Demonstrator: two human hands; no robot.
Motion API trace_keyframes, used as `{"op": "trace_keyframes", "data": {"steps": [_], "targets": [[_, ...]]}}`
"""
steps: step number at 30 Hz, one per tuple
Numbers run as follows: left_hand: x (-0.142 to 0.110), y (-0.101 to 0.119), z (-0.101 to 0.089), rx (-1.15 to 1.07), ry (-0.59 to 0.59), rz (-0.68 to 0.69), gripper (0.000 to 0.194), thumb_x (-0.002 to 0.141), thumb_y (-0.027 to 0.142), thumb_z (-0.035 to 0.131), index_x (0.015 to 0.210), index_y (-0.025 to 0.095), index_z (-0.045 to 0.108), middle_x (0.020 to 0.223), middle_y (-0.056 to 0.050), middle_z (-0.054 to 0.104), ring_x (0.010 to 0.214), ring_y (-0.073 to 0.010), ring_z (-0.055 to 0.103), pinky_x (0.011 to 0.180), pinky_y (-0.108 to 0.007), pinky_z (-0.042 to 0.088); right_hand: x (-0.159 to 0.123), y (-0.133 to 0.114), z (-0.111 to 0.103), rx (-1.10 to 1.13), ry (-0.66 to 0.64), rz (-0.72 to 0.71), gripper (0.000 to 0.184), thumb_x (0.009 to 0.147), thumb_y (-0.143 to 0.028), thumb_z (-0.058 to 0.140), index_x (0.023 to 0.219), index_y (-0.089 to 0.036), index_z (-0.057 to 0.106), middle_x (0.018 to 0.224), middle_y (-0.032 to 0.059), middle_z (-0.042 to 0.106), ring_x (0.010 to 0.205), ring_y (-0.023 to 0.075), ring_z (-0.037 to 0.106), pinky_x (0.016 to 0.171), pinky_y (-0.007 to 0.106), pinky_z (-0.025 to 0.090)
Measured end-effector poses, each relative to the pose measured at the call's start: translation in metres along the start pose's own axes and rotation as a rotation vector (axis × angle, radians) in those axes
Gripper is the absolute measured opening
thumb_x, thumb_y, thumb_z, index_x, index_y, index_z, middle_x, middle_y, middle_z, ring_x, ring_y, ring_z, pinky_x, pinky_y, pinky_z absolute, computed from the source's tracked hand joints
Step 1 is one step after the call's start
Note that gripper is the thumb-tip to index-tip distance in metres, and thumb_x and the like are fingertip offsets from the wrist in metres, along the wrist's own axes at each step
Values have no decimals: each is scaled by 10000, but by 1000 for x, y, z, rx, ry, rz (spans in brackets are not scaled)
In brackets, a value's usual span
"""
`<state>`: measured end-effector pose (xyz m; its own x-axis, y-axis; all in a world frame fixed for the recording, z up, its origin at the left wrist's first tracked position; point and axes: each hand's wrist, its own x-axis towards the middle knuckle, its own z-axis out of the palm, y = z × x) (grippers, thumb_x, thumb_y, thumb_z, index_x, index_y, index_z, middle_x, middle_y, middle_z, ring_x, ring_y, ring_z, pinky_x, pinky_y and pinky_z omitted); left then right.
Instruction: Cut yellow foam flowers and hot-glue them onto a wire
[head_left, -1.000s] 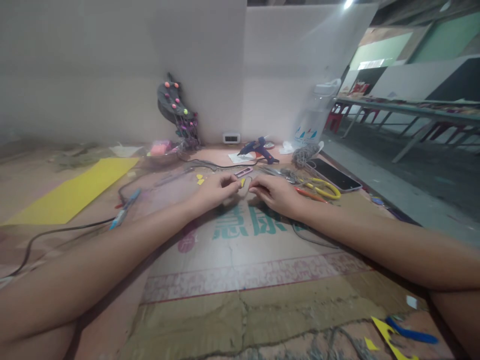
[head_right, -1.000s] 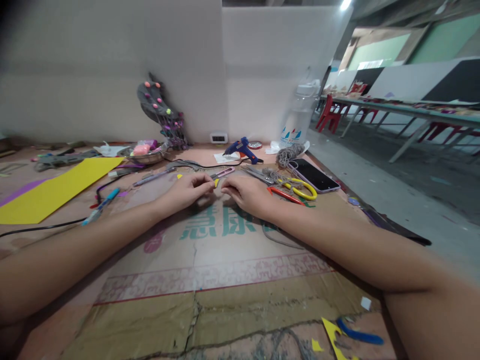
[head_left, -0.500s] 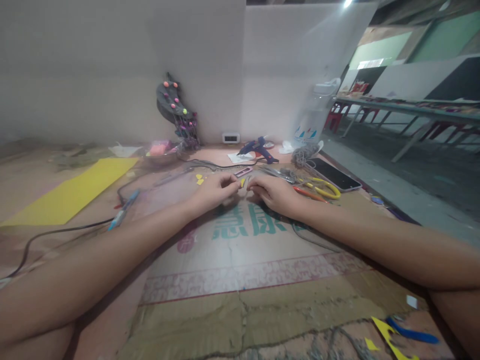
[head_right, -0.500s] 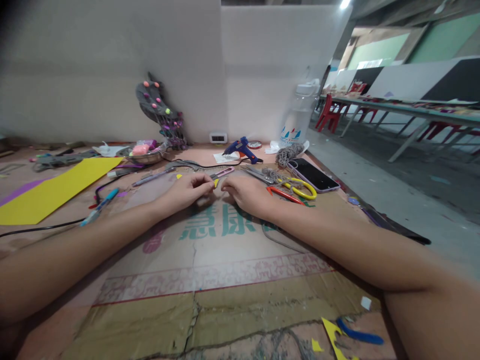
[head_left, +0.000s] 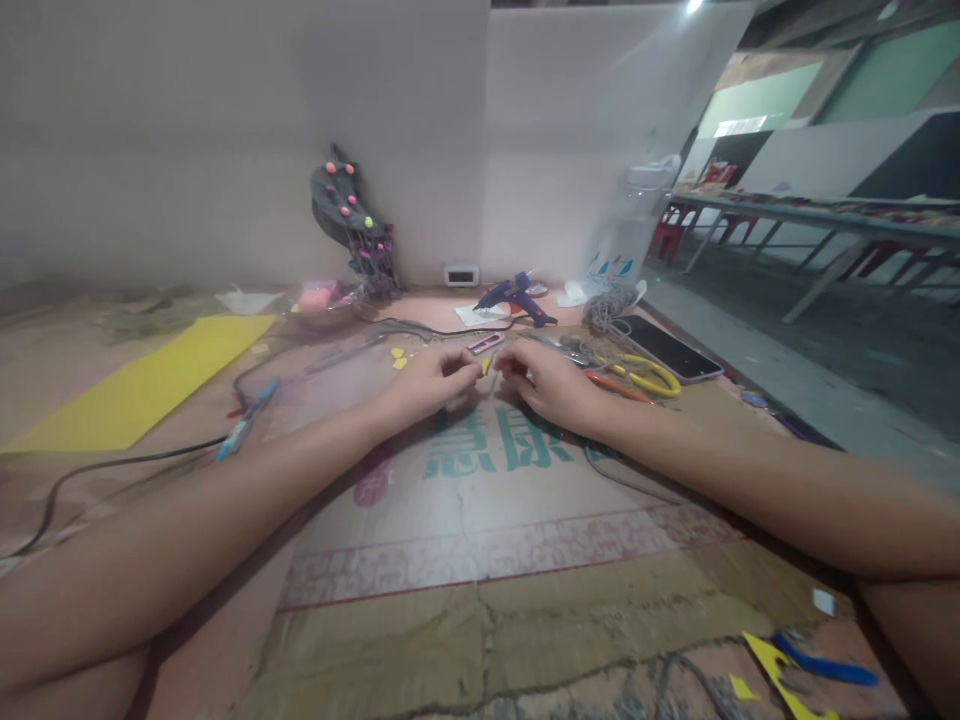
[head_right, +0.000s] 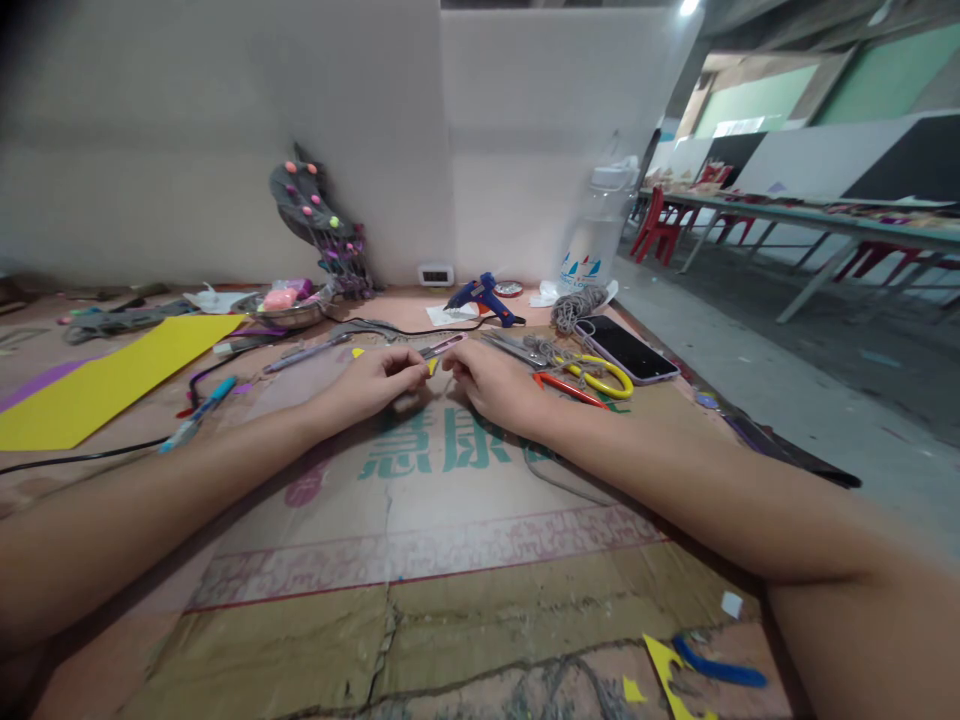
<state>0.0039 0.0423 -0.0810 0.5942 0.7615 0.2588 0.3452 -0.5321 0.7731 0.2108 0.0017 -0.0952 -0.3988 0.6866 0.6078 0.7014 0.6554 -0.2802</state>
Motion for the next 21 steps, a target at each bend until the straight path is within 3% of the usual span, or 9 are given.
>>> {"op": "trace_keyframes", "data": {"steps": [11,21], "targets": [[-1,0,2,-51,-24,-14,211,843,351,523,775,162,590,626,1,620,508,-104,526,509,-211,402,1,-2,0,-23,-33,-13,211,818,-56,447,949,-186,549,918,64,612,763,175,536,698,287,425],[-1,3,2,39,-10,11,230,841,353,522,782,155,623,707,-18,672,614,-136,584,575,-224,421,1,-4,-1,-56,-63,-29,212,851,-51,426,958,-178,558,952,86,620,820,192,549,744,309,436]]}}
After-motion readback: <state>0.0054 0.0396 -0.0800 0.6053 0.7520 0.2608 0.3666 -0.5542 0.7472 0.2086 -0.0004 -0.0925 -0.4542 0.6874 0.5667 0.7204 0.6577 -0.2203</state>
